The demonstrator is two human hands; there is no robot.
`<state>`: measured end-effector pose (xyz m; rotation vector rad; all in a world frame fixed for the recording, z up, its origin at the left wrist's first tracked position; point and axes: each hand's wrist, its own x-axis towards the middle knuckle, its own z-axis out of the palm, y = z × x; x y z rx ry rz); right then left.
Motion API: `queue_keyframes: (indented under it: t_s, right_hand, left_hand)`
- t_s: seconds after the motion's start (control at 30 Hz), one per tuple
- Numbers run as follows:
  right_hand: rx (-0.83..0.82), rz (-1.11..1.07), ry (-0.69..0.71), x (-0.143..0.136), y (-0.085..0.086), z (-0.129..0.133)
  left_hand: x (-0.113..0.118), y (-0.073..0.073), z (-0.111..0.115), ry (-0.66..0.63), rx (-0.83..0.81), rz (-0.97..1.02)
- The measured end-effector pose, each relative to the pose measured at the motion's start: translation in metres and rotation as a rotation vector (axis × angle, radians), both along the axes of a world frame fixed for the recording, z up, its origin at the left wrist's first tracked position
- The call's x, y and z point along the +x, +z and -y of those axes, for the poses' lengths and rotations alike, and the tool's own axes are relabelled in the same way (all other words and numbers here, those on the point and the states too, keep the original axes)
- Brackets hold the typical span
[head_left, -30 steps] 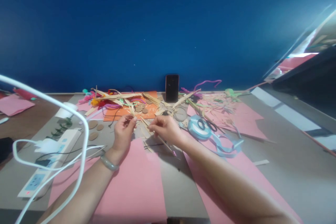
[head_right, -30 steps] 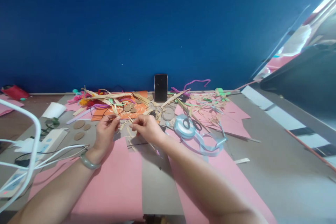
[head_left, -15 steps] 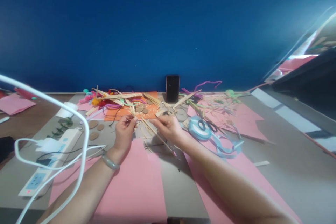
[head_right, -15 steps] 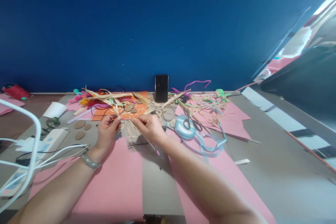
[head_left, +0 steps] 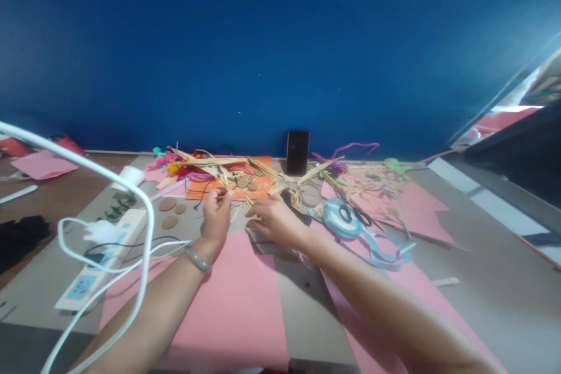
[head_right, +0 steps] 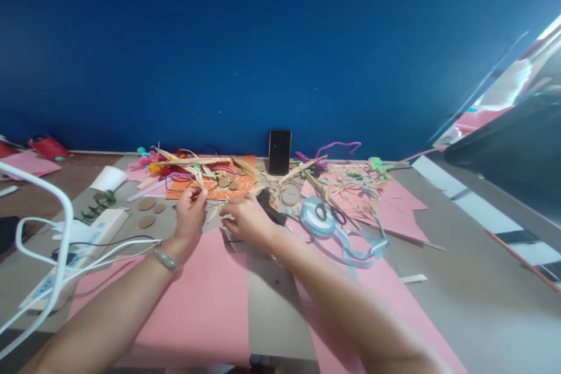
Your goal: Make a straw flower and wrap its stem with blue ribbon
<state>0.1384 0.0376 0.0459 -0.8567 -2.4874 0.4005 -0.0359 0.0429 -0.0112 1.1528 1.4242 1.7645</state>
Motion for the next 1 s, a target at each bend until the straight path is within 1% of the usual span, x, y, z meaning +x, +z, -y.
queue_keyframes:
  t_s: [0.07, 0.17, 0.3, 0.37, 0.43, 0.53, 0.6, 0.63, 0.67, 0.73, 0.8, 0.83, 0.87, 0.93, 1.0]
  right_hand:
    - [0.024, 0.154, 0.036, -0.013, -0.005, -0.008]
    - [0.091, 0.348, 0.078, -0.035, -0.010, -0.022]
    - [0.211, 0.562, 0.195, -0.057, -0.015, -0.034]
    - [0.287, 0.608, 0.235, -0.063, -0.018, -0.036]
    - [0.332, 0.613, 0.246, -0.064, -0.021, -0.037]
    - [0.306, 0.534, 0.217, -0.056, -0.022, -0.040]
    - [0.193, 0.351, 0.142, -0.045, -0.019, -0.041]
    - [0.090, 0.207, 0.075, -0.038, -0.016, -0.041]
    - [-0.049, 0.031, -0.002, -0.031, -0.013, -0.040]
    - [-0.386, -0.330, -0.146, -0.016, -0.005, -0.035]
    - [-0.717, -0.564, -0.185, -0.004, 0.000, -0.027]
    - [-0.846, -0.630, -0.182, 0.001, 0.001, -0.023]
    - [-0.941, -0.669, -0.170, 0.006, 0.001, -0.018]
    - [-1.031, -0.702, -0.157, 0.011, -0.002, -0.010]
    - [-1.061, -0.715, -0.150, 0.014, -0.008, -0.004]
  left_hand:
    - [-0.001, -0.002, -0.001, 0.034, 0.003, -0.001]
    - [-0.003, -0.002, -0.002, 0.039, 0.004, 0.000]
    - [-0.004, -0.001, -0.002, 0.047, 0.003, -0.013]
    - [-0.004, -0.001, -0.002, 0.041, 0.013, -0.005]
    - [-0.003, -0.001, -0.002, 0.036, 0.022, 0.012]
    - [-0.002, -0.002, -0.002, 0.033, 0.021, 0.024]
    - [-0.002, -0.001, -0.002, 0.023, 0.022, 0.029]
    - [-0.001, 0.000, -0.001, 0.016, 0.025, 0.033]
    - [0.000, 0.001, 0.000, 0.007, 0.028, 0.037]
    - [0.003, 0.005, 0.004, -0.029, 0.034, 0.049]
    - [0.008, 0.007, 0.009, -0.100, 0.036, 0.074]
    - [0.010, 0.008, 0.011, -0.145, 0.035, 0.086]
    - [0.013, 0.009, 0.014, -0.192, 0.033, 0.094]
    - [0.018, 0.010, 0.019, -0.263, 0.026, 0.092]
    - [0.021, 0.012, 0.023, -0.312, 0.013, 0.091]
